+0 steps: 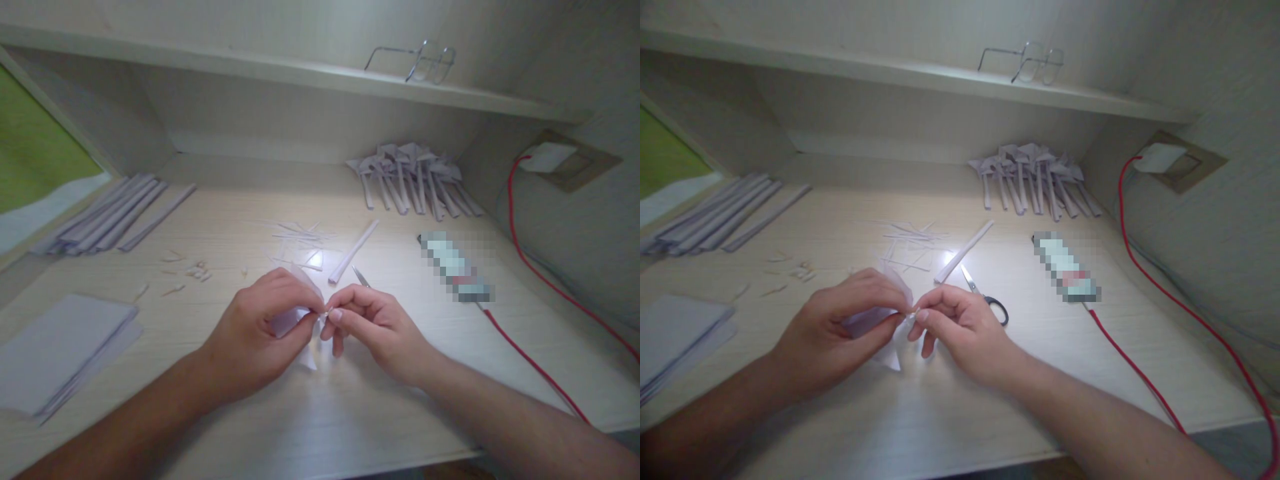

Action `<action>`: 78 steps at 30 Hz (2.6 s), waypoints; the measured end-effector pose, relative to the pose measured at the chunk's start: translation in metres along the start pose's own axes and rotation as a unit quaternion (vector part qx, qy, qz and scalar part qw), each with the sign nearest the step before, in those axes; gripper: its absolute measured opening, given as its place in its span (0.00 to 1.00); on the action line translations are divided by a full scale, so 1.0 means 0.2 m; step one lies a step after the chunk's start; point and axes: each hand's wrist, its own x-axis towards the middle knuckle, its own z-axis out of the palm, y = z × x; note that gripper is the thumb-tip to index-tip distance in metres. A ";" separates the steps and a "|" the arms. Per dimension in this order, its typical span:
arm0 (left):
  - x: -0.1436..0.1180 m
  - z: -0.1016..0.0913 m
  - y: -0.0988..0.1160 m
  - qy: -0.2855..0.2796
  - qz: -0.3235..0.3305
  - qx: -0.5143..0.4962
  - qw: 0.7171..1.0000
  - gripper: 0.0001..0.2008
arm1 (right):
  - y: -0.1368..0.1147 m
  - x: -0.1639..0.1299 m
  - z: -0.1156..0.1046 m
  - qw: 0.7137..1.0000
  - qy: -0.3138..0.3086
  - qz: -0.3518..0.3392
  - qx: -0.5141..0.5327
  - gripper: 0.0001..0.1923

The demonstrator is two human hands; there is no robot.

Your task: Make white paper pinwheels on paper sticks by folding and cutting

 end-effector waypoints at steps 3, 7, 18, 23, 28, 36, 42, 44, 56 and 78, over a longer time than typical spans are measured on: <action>0.00 0.00 0.00 0.001 0.006 0.003 1.000 0.08 | 0.00 0.00 0.00 1.000 0.001 -0.008 -0.002 0.07; 0.00 0.01 -0.01 0.002 0.021 0.013 1.000 0.07 | 0.02 -0.01 0.01 1.000 0.004 -0.018 -0.014 0.06; -0.01 0.02 -0.02 0.033 0.062 0.139 0.988 0.05 | 0.02 -0.03 0.01 0.998 -0.010 -0.037 -0.047 0.15; -0.02 0.01 -0.02 0.075 0.062 0.191 0.977 0.05 | 0.03 -0.02 0.01 0.996 0.011 -0.059 -0.067 0.08; 0.01 -0.07 -0.04 0.143 0.012 0.191 0.971 0.04 | 0.03 -0.03 0.01 0.993 0.035 -0.055 -0.096 0.07; 0.06 -0.11 -0.11 0.040 -0.315 -0.006 0.948 0.12 | 0.01 -0.07 0.01 0.940 0.013 -0.160 -0.302 0.12; 0.03 -0.07 -0.08 0.058 -0.259 -0.015 0.964 0.06 | 0.01 -0.06 0.02 0.962 0.026 -0.104 -0.250 0.08; 0.02 -0.06 -0.07 0.053 -0.221 -0.007 0.974 0.07 | 0.01 -0.04 0.02 0.984 0.044 -0.040 -0.168 0.06; 0.01 -0.05 -0.06 -0.058 -0.071 0.033 0.995 0.08 | 0.00 -0.03 0.03 0.996 0.051 -0.013 -0.071 0.07; 0.01 -0.05 -0.03 -0.066 -0.094 -0.026 0.993 0.05 | -0.02 -0.03 0.02 0.989 0.056 -0.042 -0.128 0.06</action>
